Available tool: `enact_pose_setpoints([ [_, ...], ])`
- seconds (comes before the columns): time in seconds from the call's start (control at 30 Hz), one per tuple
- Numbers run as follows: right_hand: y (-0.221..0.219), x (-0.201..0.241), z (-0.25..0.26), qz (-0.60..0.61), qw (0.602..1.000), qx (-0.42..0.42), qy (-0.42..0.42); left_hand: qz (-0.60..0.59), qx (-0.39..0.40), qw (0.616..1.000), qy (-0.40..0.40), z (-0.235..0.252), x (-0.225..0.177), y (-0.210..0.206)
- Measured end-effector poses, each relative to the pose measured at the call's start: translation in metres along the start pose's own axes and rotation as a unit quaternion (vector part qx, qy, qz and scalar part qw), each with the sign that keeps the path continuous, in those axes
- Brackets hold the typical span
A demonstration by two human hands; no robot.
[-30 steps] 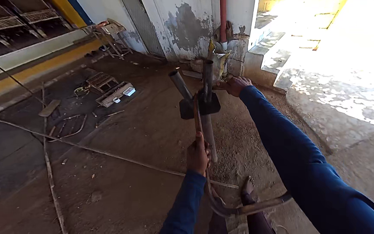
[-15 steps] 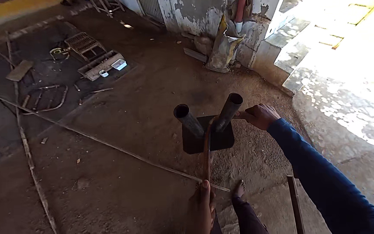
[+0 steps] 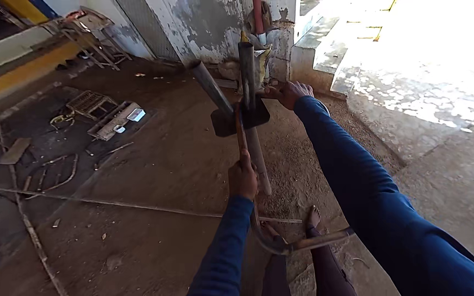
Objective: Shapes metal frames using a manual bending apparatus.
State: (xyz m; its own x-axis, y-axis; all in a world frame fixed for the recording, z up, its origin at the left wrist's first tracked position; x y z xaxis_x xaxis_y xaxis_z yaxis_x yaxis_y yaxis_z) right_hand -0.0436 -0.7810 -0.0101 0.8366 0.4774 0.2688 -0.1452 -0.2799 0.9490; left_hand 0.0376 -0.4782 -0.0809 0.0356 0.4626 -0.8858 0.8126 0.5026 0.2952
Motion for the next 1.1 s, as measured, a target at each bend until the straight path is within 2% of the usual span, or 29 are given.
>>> enact_pose_setpoints([
  [0.07,-0.002,0.007,-0.019,0.009,0.999,-0.034,-0.024,0.009,-0.007,1.0,-0.015,0.001,0.001,0.004],
  [0.17,-0.004,0.006,-0.036,0.021,0.999,-0.016,-0.041,-0.002,0.008,1.0,0.003,-0.004,0.004,0.002],
  [0.33,0.008,0.0,0.023,-0.029,0.993,0.079,0.088,-0.141,0.067,0.986,0.06,0.0,0.002,-0.002],
  [0.4,0.015,-0.003,0.047,-0.032,0.982,0.106,0.154,-0.183,0.066,0.978,0.076,0.0,0.002,-0.005],
  [0.47,0.052,-0.014,0.061,0.015,0.977,0.06,0.204,-0.209,0.049,0.975,0.057,0.002,-0.013,-0.008],
  [0.57,0.127,-0.068,0.05,0.16,0.961,-0.087,0.208,-0.26,0.03,0.965,0.018,0.003,-0.051,-0.01],
  [0.63,0.15,-0.116,0.02,0.278,0.935,-0.127,0.181,-0.299,0.036,0.953,0.001,0.006,-0.079,-0.016],
  [0.67,0.152,-0.136,0.002,0.349,0.914,-0.115,0.171,-0.313,0.046,0.949,-0.012,0.009,-0.093,-0.02],
  [0.73,0.139,-0.167,-0.037,0.49,0.858,-0.027,0.155,-0.329,0.062,0.941,-0.045,0.014,-0.117,-0.033],
  [0.8,0.122,-0.191,-0.075,0.575,0.802,0.047,0.157,-0.322,0.079,0.941,-0.074,0.017,-0.136,-0.051],
  [0.87,0.111,-0.216,-0.103,0.626,0.762,0.072,0.152,-0.296,0.093,0.946,-0.088,0.02,-0.144,-0.074],
  [1.1,0.079,-0.3,-0.124,0.635,0.77,-0.02,0.058,-0.212,0.109,0.97,-0.04,0.041,-0.146,-0.15],
])
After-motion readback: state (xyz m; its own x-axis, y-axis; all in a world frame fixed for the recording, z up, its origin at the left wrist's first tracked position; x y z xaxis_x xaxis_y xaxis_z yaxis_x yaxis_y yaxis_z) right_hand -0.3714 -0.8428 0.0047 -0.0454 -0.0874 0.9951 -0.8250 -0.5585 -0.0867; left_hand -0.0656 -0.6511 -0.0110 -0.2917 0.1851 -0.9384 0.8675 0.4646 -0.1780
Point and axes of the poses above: each hand's wrist, its own z-axis towards the middle knuckle, its own y-axis out of the back of the hand, x = y × z, the point moved 7 cm from there along z, towards the middle knuckle, and after that the axes turned 9 degrees about x, right-handed, at the moved point
